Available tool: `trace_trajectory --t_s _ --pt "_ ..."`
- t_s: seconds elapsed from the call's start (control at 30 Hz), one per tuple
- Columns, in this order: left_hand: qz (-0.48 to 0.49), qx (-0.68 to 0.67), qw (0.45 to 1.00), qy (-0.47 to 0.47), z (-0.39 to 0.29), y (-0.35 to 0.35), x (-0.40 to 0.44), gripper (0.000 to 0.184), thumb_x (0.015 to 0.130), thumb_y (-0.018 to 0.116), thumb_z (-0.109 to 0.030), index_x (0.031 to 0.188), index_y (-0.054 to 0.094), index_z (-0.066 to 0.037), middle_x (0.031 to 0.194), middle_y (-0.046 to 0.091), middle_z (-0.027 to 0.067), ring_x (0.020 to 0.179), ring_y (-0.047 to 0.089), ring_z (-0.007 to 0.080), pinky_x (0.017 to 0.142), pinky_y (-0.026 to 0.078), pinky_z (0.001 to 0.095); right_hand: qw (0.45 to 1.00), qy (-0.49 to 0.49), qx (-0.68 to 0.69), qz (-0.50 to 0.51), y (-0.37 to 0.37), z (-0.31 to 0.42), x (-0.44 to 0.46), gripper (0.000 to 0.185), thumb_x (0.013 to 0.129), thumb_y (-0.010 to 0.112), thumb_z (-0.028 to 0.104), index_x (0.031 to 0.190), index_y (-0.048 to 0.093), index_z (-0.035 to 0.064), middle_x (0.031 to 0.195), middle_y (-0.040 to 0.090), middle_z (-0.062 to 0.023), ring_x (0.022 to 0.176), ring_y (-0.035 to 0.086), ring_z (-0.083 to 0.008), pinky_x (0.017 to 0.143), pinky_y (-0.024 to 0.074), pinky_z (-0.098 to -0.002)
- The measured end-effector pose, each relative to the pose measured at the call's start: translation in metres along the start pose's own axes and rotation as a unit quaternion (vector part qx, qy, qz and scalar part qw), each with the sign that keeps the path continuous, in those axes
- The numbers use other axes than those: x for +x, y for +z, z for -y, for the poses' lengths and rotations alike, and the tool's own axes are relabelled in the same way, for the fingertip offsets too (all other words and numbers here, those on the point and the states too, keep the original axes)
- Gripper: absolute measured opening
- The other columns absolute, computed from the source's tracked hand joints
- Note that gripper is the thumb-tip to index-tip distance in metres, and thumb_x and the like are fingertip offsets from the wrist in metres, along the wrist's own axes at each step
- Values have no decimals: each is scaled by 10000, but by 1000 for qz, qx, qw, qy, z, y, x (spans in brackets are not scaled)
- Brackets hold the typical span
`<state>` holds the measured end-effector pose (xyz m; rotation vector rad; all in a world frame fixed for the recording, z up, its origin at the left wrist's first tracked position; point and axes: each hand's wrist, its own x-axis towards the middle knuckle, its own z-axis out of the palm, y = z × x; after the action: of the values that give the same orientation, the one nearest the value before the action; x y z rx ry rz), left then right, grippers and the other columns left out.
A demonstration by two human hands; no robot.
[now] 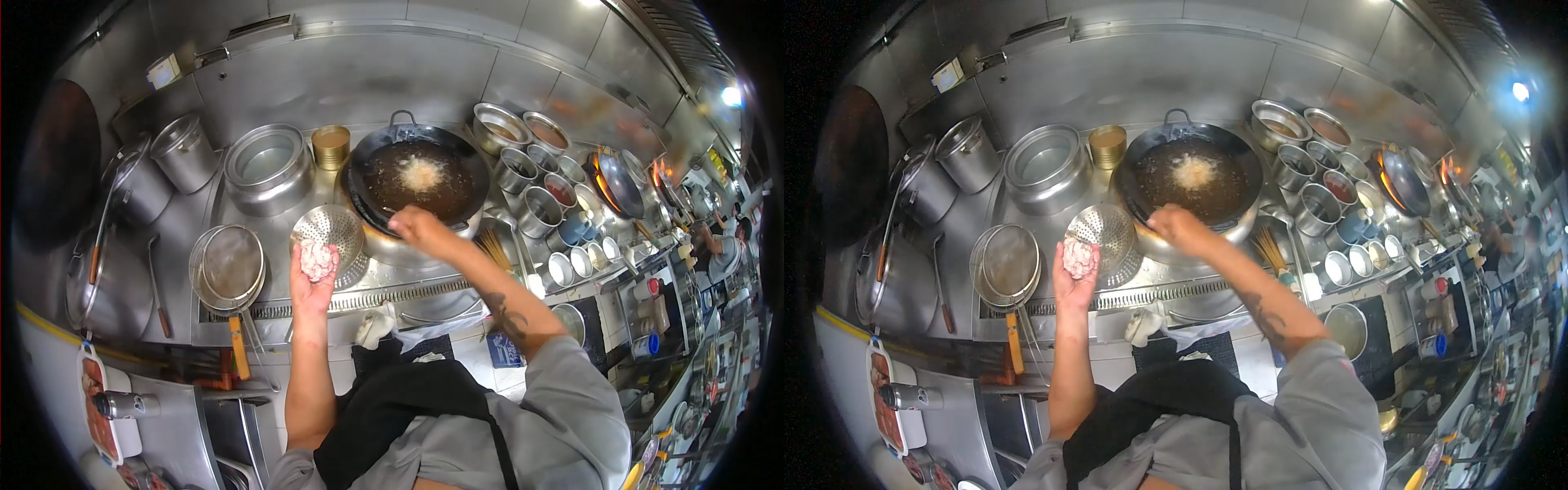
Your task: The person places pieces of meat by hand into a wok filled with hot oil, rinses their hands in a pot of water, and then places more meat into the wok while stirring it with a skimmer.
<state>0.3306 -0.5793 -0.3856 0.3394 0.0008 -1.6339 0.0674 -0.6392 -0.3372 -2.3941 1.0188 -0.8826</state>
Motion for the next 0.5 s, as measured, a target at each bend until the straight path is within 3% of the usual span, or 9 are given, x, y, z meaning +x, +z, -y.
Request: trace_trajectory --t_s 0.03,0.07,0.1,0.23,0.3,0.37,0.43,0.5 --pt "10 1 1000 -2 0 2 -3 269 906 576 -276 1044 574 -45 991 631 164 911 621 343 789 538 437 999 -1 -48 -2 -10 -17 -3 216 900 533 196 901 610 -5 872 582 -204 895 544 -368 830 447 -438" --pt "25 10 1000 -3 1 6 -8 262 907 571 -262 1052 567 -44 1002 628 167 921 620 347 795 537 441 991 70 -105 51 -15 -49 -7 197 887 533 175 913 607 -5 923 567 -226 905 547 -378 833 444 -451" --pt "40 19 999 -3 2 11 -14 255 909 565 -249 1060 560 -43 1012 626 170 930 619 351 800 536 445 983 51 -162 66 -16 -92 -14 149 862 561 135 913 614 5 871 579 -211 897 542 -372 826 448 -444" --pt "72 74 995 16 4 2 -18 251 912 545 -206 1099 528 -40 1055 611 182 963 614 363 829 528 461 930 166 -328 33 -44 -191 -47 144 776 594 79 885 609 -14 860 574 -247 881 541 -400 820 452 -464" --pt "56 70 996 10 3 -2 -18 266 911 547 -204 1115 515 -36 1072 603 187 976 611 369 842 524 466 924 155 -348 -36 -85 -154 -42 161 729 571 27 876 599 -34 867 562 -263 869 538 -405 802 453 -467" --pt "45 70 997 5 3 -1 -19 266 906 560 -206 1103 524 -31 1057 610 179 974 612 370 840 523 465 922 69 -356 -138 -121 -101 -25 111 732 548 -23 829 589 -58 827 555 -274 849 556 -424 729 461 -460" --pt "61 62 996 1 4 3 -20 264 902 572 -220 1085 537 -33 1036 619 169 965 615 367 832 525 460 933 -7 -287 -217 -142 -20 -7 183 762 527 -58 930 588 -96 827 528 -250 821 550 -410 747 454 -440" --pt "78 57 995 -6 6 10 -19 257 895 595 -246 1051 559 -45 995 635 149 946 624 358 812 530 455 949 -30 -233 -212 -140 44 8 244 785 531 -41 1018 597 -65 906 554 -226 866 560 -384 784 459 -423"
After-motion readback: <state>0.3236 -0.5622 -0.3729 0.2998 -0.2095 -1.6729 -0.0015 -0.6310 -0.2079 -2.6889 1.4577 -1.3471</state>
